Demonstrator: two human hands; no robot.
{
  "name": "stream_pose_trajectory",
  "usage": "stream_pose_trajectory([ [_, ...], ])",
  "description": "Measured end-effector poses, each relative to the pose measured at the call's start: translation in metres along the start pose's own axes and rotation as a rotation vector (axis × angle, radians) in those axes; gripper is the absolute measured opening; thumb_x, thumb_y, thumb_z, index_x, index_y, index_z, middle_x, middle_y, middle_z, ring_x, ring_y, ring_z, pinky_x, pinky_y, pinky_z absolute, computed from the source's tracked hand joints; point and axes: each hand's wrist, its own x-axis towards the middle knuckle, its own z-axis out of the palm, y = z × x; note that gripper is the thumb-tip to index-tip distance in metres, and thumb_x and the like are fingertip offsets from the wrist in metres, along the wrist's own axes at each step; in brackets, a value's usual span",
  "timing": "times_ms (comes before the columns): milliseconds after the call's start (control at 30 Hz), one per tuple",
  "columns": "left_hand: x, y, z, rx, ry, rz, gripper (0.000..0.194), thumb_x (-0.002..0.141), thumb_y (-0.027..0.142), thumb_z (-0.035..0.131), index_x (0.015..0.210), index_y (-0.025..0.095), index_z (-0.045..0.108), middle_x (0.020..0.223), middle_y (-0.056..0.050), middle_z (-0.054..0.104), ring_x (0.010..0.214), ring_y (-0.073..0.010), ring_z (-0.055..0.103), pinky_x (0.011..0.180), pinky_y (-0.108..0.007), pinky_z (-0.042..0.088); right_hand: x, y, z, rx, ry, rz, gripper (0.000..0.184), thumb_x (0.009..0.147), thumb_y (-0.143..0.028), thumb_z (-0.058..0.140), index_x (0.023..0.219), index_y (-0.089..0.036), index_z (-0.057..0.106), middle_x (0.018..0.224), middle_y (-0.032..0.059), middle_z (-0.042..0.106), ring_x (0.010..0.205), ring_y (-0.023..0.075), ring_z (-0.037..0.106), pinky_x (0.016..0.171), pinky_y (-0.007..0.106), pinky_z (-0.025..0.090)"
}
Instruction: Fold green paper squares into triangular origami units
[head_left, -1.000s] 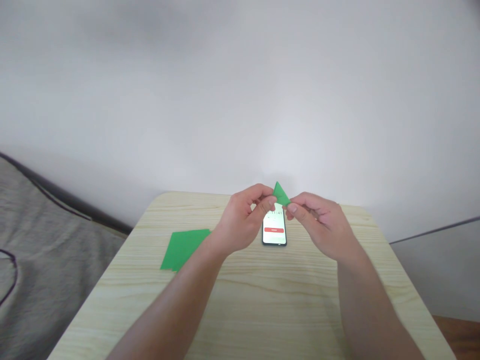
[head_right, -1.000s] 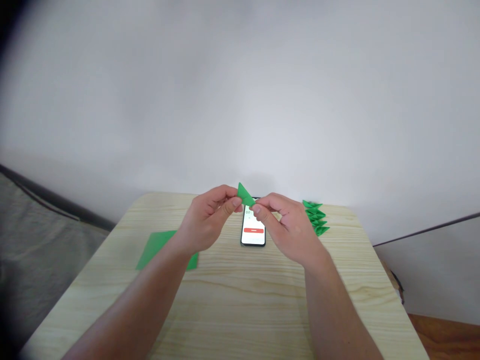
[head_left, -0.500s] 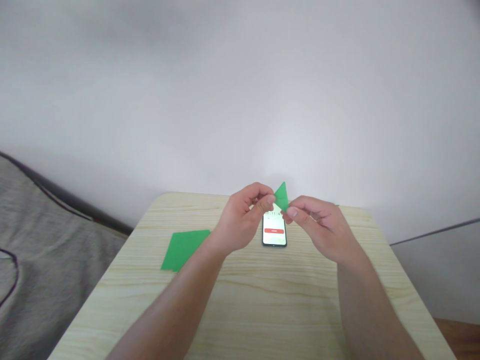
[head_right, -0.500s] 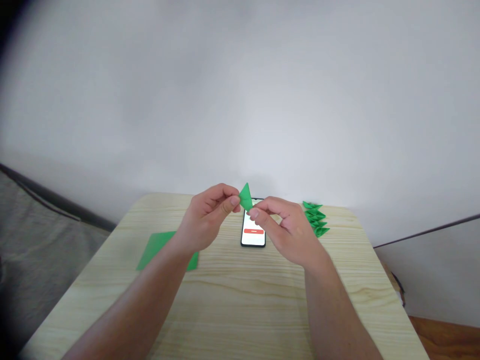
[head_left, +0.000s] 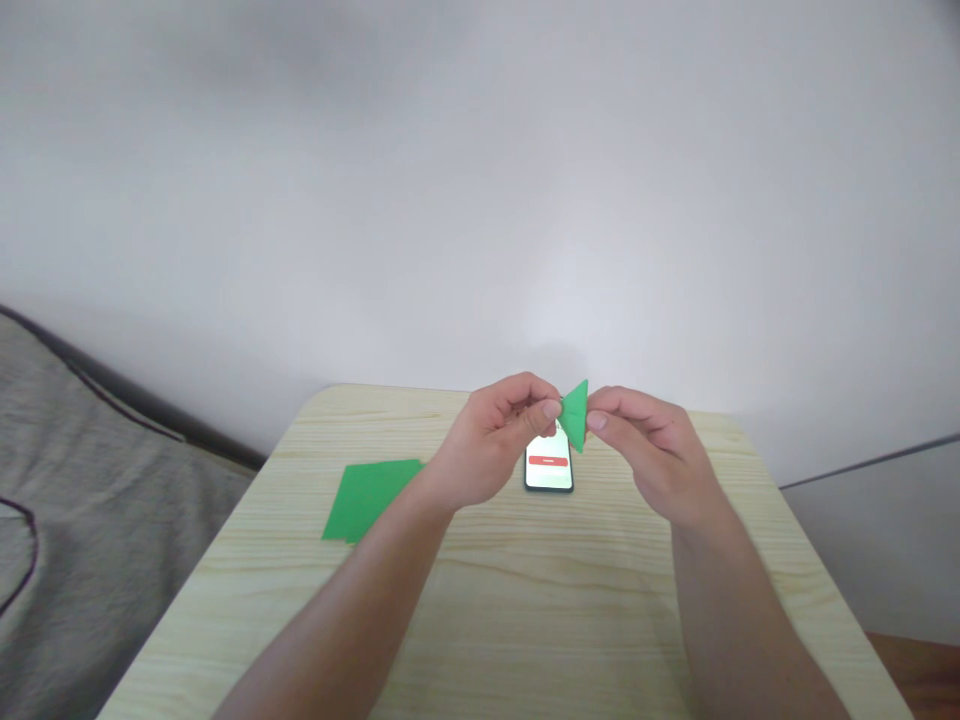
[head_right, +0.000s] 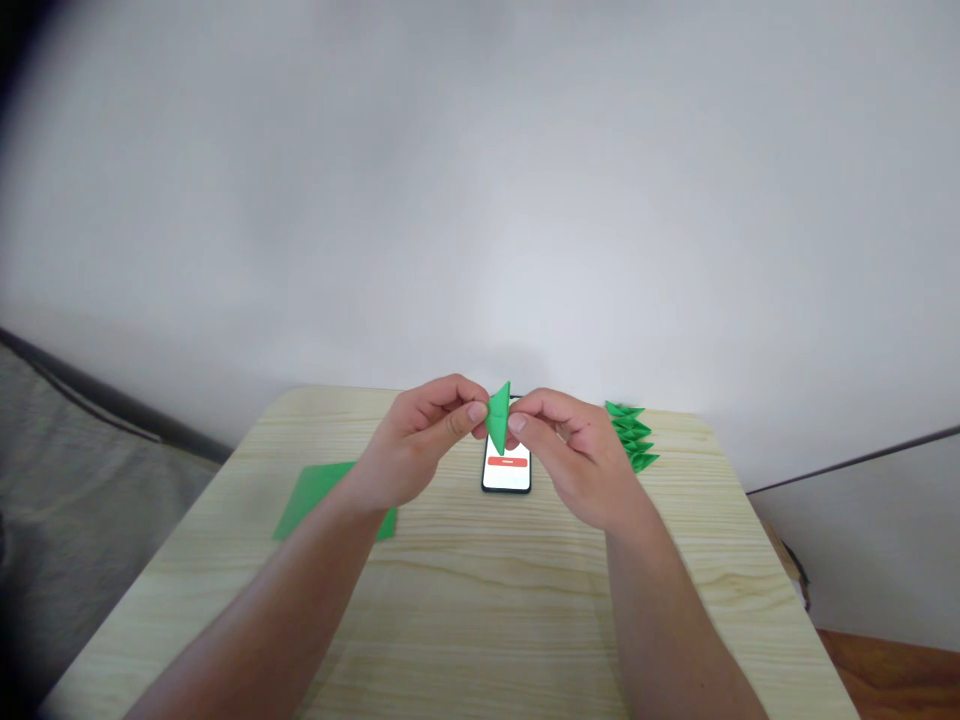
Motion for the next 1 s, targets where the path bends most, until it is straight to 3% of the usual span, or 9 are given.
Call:
stream_pose_trajectory([
  [367,-0.002,0.003,0.004,0.002,0.013,0.009,0.026,0.098,0.042,0.065,0.092,0.016,0.064,0.081,-0.002,0.061,0.077,-0.0147,0.055,0.072,-0.029,0.044,0.001,0.002,0.002,-0.059,0.051,-0.021,0.018,0.099,-0.024,0.061,0.088,-0.023,0.075,0.083,-0.0011,0.070,0.080,0.0159,0.062,0.075,0.030,0.047],
  [500,-0.004,0.004,0.005,0.096,0.051,0.016,0.024,0.100,0.040,0.062,0.092,0.018,0.064,0.082,-0.001,0.060,0.078,-0.0143,0.054,0.072,-0.029,0.044,0.001,0.005,0.004,-0.100,0.100,-0.004,0.014,0.095,-0.022,0.063,0.088,-0.023,0.075,0.082,-0.0007,0.071,0.077,0.0162,0.063,0.073,0.029,0.048],
  [667,-0.005,0.006,0.006,0.199,0.099,0.025,0.023,0.099,0.040,0.062,0.091,0.018,0.065,0.083,-0.002,0.062,0.077,-0.0149,0.055,0.069,-0.028,0.045,0.001,0.007,0.005,-0.136,0.129,0.024,0.010,0.093,-0.031,0.070,0.092,-0.022,0.076,0.086,0.0015,0.075,0.079,0.0179,0.066,0.072,0.031,0.050],
  [800,-0.005,0.005,0.006,0.109,0.097,0.042,0.022,0.098,0.039,0.066,0.092,0.018,0.068,0.084,-0.003,0.064,0.079,-0.0150,0.058,0.073,-0.029,0.048,0.001,0.008,0.004,-0.019,0.100,0.048,0.016,0.093,-0.038,0.074,0.090,-0.022,0.075,0.084,0.0017,0.075,0.077,0.0175,0.066,0.070,0.031,0.051],
  [1000,-0.006,0.004,0.010,-0.073,0.068,0.138,0.029,0.087,0.032,0.081,0.113,0.022,0.073,0.092,-0.006,0.071,0.086,-0.0186,0.065,0.082,-0.035,0.053,0.006,0.011,0.004,0.232,0.049,0.077,0.019,0.092,-0.037,0.075,0.081,-0.022,0.072,0.078,0.0000,0.072,0.074,0.0155,0.064,0.073,0.030,0.051],
])
